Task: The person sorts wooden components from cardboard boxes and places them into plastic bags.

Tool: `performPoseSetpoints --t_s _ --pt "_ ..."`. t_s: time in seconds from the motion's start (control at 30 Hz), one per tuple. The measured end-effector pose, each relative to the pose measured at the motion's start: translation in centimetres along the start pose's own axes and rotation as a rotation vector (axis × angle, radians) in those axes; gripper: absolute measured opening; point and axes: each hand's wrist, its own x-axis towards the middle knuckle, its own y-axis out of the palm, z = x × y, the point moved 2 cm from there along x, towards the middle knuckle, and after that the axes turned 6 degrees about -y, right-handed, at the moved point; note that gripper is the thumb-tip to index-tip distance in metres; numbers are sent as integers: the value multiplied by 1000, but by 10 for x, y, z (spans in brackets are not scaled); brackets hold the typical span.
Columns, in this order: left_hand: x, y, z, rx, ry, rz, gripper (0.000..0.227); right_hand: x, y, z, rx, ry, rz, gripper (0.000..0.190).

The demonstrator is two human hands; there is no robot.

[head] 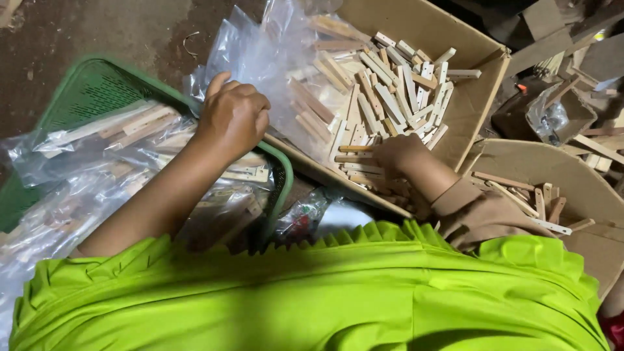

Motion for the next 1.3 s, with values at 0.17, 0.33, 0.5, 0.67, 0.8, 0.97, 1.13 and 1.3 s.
performPoseSetpoints --t_s 0.17,0.33,0.5,0.67,0.8,0.97,1.13,1.3 --pt "-10 -14 -6 -17 -75 97 15 34 -40 10 -17 -23 -239 37" --pt "-16 -29 -14 -6 -71 185 28 87 -21 46 61 -228 -388 47" --pt "-31 -23 -2 -21 -105 234 13 -18 -85 60 -59 -122 -102 35" --pt "-28 -33 -4 -26 -100 228 13 41 -9 1 7 -19 21 44" --pt "-33 -36 -8 -68 -104 271 11 12 -28 -37 77 101 109 49" --pt "-33 -32 -15 -56 -132 272 8 57 -98 -68 276 162 -355 67" --pt "-32 -44 -22 -72 -155 350 8 104 -111 -66 284 163 -460 109" --pt "-29 -49 -16 -196 -212 418 13 100 -121 -72 201 324 -172 116"
